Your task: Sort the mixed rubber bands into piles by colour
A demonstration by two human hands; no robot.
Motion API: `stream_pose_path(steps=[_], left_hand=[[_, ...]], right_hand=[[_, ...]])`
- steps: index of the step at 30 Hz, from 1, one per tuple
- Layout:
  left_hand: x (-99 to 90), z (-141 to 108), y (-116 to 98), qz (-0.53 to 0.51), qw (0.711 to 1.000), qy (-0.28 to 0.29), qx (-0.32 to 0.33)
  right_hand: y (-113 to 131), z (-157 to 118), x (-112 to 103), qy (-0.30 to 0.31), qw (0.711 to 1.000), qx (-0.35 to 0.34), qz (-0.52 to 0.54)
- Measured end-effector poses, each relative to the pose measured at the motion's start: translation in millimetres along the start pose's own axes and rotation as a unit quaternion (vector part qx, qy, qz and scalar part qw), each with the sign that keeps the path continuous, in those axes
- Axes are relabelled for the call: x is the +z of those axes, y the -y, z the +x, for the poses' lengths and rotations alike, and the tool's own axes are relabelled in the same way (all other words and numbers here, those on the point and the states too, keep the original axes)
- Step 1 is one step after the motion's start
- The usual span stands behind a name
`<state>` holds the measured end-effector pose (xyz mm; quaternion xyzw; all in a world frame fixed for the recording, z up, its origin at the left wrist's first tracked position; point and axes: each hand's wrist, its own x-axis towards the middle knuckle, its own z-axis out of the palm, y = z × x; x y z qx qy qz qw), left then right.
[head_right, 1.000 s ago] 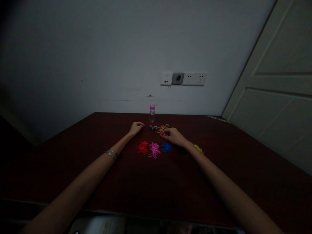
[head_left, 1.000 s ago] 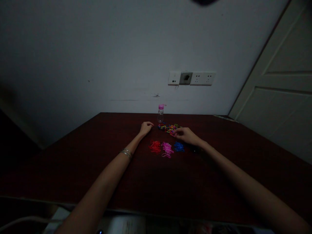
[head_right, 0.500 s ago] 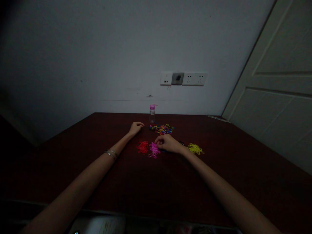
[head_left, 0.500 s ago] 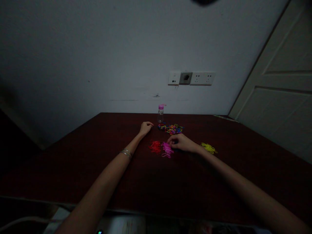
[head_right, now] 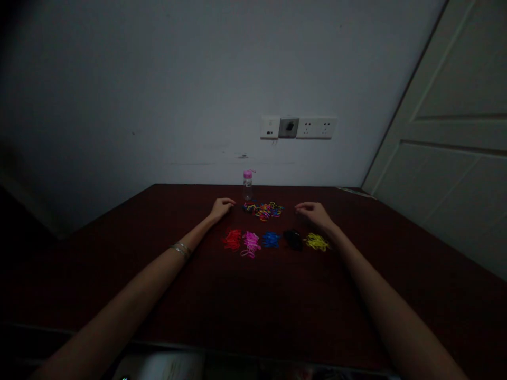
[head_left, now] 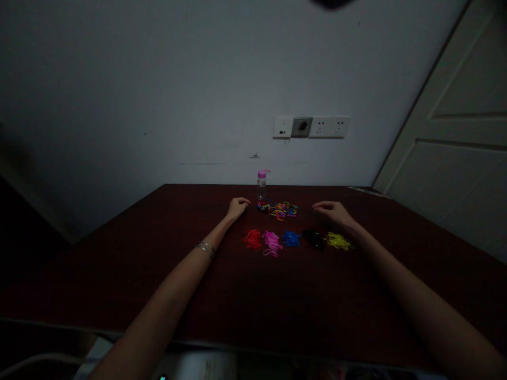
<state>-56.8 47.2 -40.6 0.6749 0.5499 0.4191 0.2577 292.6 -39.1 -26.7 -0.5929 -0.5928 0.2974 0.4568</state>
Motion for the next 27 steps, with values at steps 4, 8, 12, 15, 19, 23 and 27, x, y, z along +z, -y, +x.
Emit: stream_pose_path(steps=[4,8,12,15,19,23,27], left_hand=[[2.5,2.9,0.7,0.014,1.0,0.019,0.007],[4.3,9.1,0.5,0.048,0.997,0.049,0.028],[4.4,15.6,-3.4,0.103,0.984,0.119,0.078],[4.2,17.5,-6.7,0.142,0.974,0.146,0.096],[5.2,16.4,-9.6,0.163,0.967,0.154,0.12],[8.0,15.7,-10.4,0.158,0.969,0.145,0.126],[10.2,15.2,-11.2,0.16,0.97,0.136,0.12]], right_hand=[[-26.2,4.3,-23.6,-0.053,0.997,0.032,0.049],[-33.4,2.3,-29.8,-0.084,0.992,0.038,0.082],[-31.2,-1.0,-26.5,-0.105,0.992,0.023,0.071],[-30.1,-2.2,-23.5,-0.099,0.994,0.017,0.036],[-29.4,-3.4,-21.1,-0.095,0.995,0.02,0.017],[-26.8,-5.9,-20.4,-0.092,0.995,0.016,0.021],[-25.4,-7.5,-20.5,-0.084,0.996,0.012,0.024]])
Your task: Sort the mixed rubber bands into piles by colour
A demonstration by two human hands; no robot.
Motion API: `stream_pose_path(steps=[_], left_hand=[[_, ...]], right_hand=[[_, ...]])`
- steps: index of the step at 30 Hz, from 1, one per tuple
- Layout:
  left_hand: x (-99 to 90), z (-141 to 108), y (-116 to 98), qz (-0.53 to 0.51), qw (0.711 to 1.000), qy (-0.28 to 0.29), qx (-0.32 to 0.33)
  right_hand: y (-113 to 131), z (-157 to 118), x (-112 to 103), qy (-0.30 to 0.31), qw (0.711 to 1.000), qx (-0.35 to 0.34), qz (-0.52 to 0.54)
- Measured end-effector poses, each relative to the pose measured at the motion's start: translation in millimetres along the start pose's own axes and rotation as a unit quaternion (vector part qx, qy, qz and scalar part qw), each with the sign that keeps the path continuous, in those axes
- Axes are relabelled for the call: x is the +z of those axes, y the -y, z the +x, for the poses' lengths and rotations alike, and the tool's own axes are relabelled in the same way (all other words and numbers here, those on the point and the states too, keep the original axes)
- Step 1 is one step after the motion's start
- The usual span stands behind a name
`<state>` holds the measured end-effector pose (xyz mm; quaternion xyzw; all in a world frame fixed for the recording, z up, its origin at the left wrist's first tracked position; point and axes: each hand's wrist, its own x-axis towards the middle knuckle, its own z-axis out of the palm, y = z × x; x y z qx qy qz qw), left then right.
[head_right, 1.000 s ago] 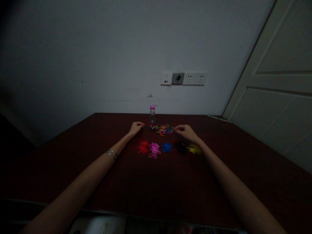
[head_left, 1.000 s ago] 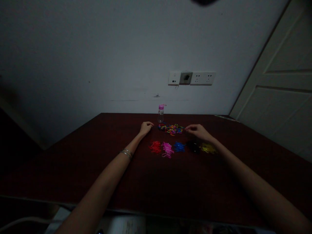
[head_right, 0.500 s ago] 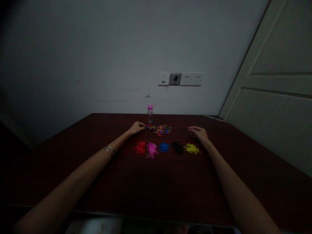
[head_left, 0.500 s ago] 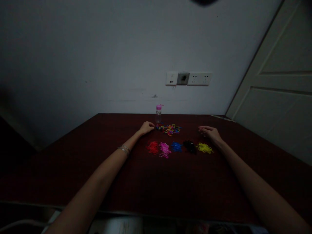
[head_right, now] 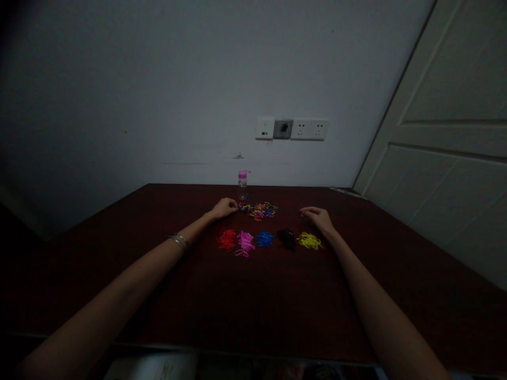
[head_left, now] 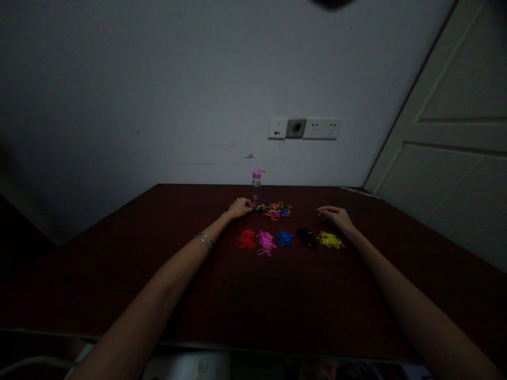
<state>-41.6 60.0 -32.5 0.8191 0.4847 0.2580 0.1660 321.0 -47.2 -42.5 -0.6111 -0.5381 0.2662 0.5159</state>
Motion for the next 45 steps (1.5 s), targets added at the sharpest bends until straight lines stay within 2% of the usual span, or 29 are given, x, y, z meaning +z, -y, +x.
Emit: stream_pose_path(steps=[5,9,14,17,20,23,30,36,41,45], left_hand=[[4.4,-1.6,-13.9,0.009,1.0,-0.002,0.014],[16.2,-3.1,-46.9,-0.024,0.998,0.002,0.062],[38.2,-12.4,-107.1,-0.041,0.983,0.065,0.166],[50.5,-24.0,-139.9,-0.03,0.967,0.126,0.221],[59.1,-36.9,-163.3,0.007,0.947,0.168,0.272],[63.0,-46.7,-176.1,0.051,0.938,0.189,0.285],[63.0,-50.8,-182.3,0.08,0.941,0.195,0.266],[60.6,-44.1,-179.0,0.024,0.943,0.189,0.274],[54.4,-31.5,-159.5,-0.067,0.95,0.159,0.259],[41.4,-19.9,-128.3,-0.115,0.971,0.101,0.182]], right_hand=[[-0.4,0.8,-0.1,0.008,1.0,-0.005,0.009],[-2.4,1.9,0.1,0.01,1.0,-0.001,0.023],[-6.6,3.2,-0.3,0.02,0.999,0.002,0.038],[-5.9,2.8,-0.6,0.021,0.999,0.002,0.039],[-2.7,1.0,-0.6,0.018,0.999,0.004,0.042],[1.3,-1.5,-0.1,0.017,0.999,0.012,0.045],[3.3,-4.0,-0.2,0.023,0.998,0.01,0.05],[-0.1,-0.9,-1.2,0.022,0.999,0.004,0.033],[-1.9,0.3,-1.0,0.024,0.999,0.013,0.046],[-3.8,0.9,-1.2,0.03,0.998,0.015,0.05]])
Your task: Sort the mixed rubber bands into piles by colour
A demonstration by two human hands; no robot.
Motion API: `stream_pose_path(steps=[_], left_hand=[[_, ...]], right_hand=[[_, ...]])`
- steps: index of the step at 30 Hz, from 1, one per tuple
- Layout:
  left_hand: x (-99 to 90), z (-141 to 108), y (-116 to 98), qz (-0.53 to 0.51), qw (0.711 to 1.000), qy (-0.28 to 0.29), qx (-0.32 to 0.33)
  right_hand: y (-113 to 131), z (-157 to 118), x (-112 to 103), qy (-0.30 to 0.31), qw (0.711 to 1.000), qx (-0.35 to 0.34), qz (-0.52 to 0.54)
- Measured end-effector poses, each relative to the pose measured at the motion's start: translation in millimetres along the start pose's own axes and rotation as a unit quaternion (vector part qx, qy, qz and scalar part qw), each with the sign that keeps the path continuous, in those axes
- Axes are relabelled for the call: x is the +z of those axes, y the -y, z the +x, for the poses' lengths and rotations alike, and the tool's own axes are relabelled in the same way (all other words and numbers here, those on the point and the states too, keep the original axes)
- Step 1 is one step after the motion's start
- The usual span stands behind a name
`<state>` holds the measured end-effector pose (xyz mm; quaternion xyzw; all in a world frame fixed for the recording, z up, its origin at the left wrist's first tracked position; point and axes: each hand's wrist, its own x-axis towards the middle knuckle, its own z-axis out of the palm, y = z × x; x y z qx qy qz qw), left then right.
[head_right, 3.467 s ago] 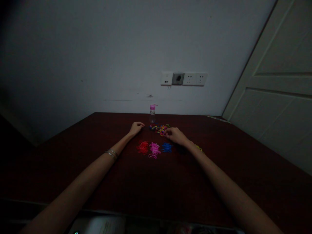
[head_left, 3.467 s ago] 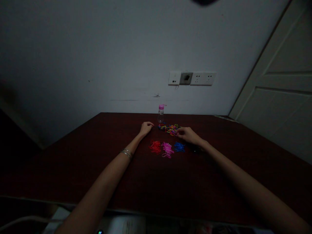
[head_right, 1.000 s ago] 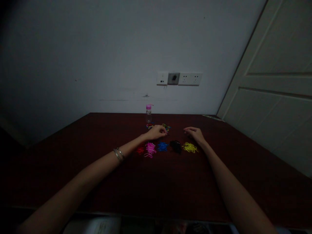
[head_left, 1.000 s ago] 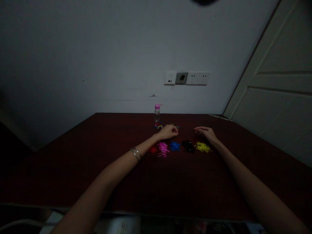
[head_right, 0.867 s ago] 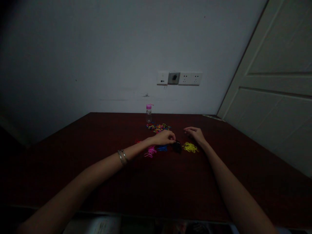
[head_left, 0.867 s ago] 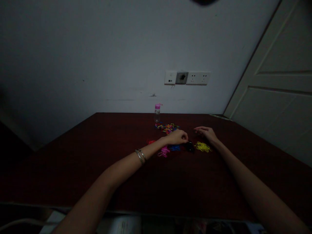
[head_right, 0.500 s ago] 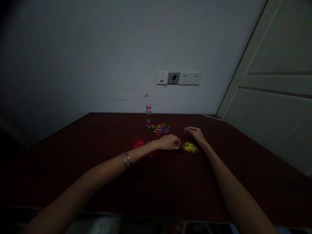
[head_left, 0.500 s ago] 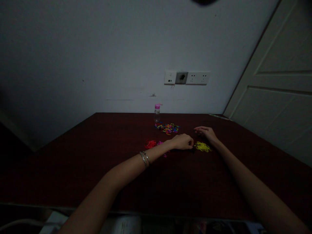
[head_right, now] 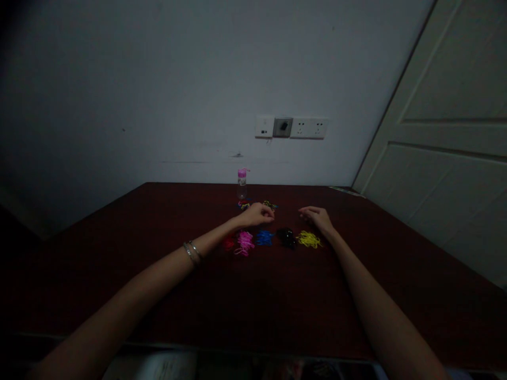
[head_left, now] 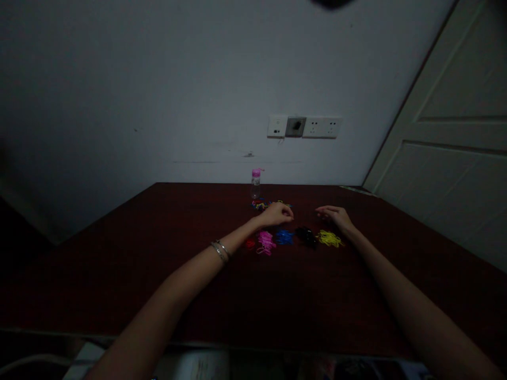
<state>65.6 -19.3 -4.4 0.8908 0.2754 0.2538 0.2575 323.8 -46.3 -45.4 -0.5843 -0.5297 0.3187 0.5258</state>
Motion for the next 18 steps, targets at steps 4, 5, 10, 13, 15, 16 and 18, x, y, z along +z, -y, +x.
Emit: stream_pose_path(steps=[4,5,10,13,15,16,18], left_hand=[[-26.3,-11.2,41.0,-0.027,0.99,-0.102,-0.098],[-32.5,-15.4,52.2,-0.026,0.984,-0.127,-0.123],[-49.5,-36.7,97.4,-0.026,0.954,-0.232,-0.188],[-48.3,-41.1,107.1,-0.054,0.952,-0.246,-0.176],[-46.0,-40.9,107.0,-0.063,0.952,-0.244,-0.174],[-45.1,-40.6,105.8,-0.064,0.952,-0.243,-0.175],[-44.2,-40.5,103.0,-0.069,0.952,-0.24,-0.174]], right_hand=[[0.5,-0.2,0.3,-0.003,1.0,-0.001,0.002],[0.8,-0.4,0.4,-0.003,1.0,-0.002,0.001],[3.2,-1.5,0.4,0.0,1.0,-0.005,-0.014],[3.6,-1.8,0.2,-0.003,1.0,-0.007,-0.026],[2.6,-1.0,-0.1,-0.003,0.999,-0.01,-0.036],[1.8,-0.3,-0.2,0.001,0.999,-0.01,-0.043],[0.7,1.2,0.6,0.013,0.998,-0.009,-0.061]])
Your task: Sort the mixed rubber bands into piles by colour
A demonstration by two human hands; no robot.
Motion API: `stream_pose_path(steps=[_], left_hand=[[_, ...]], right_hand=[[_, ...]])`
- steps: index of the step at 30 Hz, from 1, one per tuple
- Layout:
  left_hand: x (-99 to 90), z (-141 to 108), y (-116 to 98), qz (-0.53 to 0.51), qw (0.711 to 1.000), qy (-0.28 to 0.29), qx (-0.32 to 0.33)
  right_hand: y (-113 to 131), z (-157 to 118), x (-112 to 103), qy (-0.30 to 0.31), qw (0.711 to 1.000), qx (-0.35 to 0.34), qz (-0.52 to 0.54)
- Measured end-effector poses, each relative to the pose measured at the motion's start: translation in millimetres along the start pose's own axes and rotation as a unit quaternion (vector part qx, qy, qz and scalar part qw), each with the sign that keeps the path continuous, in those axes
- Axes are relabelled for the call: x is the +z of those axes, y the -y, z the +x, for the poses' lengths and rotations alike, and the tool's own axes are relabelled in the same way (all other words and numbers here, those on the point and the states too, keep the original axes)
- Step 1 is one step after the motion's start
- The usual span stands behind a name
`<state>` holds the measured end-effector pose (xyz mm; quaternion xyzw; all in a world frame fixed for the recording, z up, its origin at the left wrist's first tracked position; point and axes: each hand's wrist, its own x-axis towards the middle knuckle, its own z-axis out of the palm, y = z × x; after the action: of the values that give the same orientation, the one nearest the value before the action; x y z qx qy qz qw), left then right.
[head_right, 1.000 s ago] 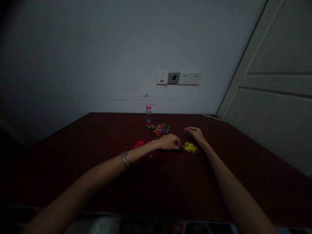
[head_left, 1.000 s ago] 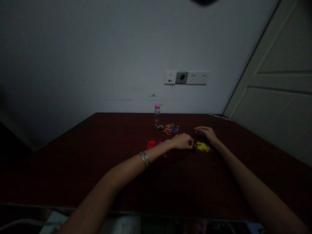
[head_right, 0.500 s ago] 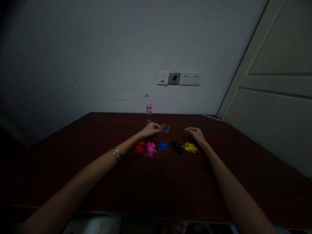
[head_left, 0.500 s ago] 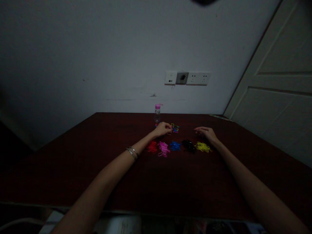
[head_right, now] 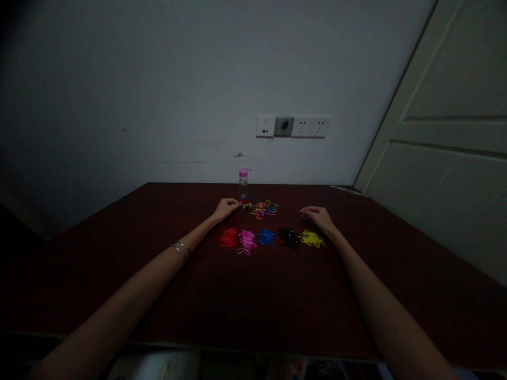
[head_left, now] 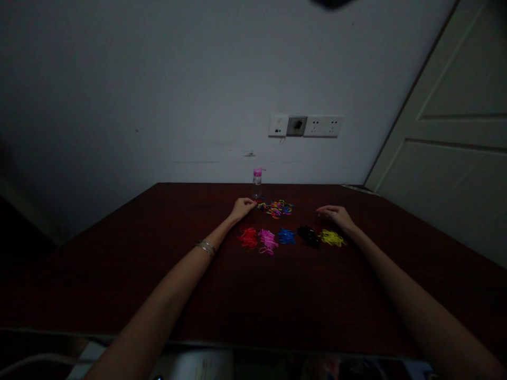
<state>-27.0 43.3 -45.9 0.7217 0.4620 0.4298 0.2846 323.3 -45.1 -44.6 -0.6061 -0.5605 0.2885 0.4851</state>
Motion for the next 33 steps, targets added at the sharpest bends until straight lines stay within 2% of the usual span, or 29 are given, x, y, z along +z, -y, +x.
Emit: stream_pose_path(steps=[4,7,11,16,19,22,26,33], left_hand=[[-1.1,-2.2,-2.4,-0.012,1.0,-0.004,0.0],[-1.5,-2.4,-1.9,-0.013,1.0,-0.007,-0.006],[-1.3,-2.2,-1.6,-0.018,1.0,-0.009,-0.003],[-2.4,-3.7,-3.6,-0.026,1.0,-0.013,-0.009],[-3.2,-5.4,-6.0,-0.027,0.999,-0.012,-0.013],[-3.6,-6.9,-8.8,-0.034,0.999,-0.012,-0.016],[-4.2,-8.2,-12.2,-0.041,0.999,-0.017,-0.027],[-6.0,-9.8,-15.1,-0.033,0.999,-0.015,-0.024]], right_hand=[[6.6,1.2,8.1,0.038,0.998,-0.007,-0.045],[19.9,0.7,22.3,0.072,0.992,-0.039,-0.1],[38.2,3.1,47.6,0.108,0.971,-0.106,-0.184],[49.4,11.8,70.6,0.145,0.938,-0.152,-0.277],[52.0,14.2,76.9,0.146,0.917,-0.158,-0.335],[54.3,12.6,80.7,0.114,0.903,-0.144,-0.387],[54.6,10.9,83.4,0.091,0.905,-0.125,-0.396],[46.2,17.8,79.7,0.089,0.935,-0.114,-0.324]])
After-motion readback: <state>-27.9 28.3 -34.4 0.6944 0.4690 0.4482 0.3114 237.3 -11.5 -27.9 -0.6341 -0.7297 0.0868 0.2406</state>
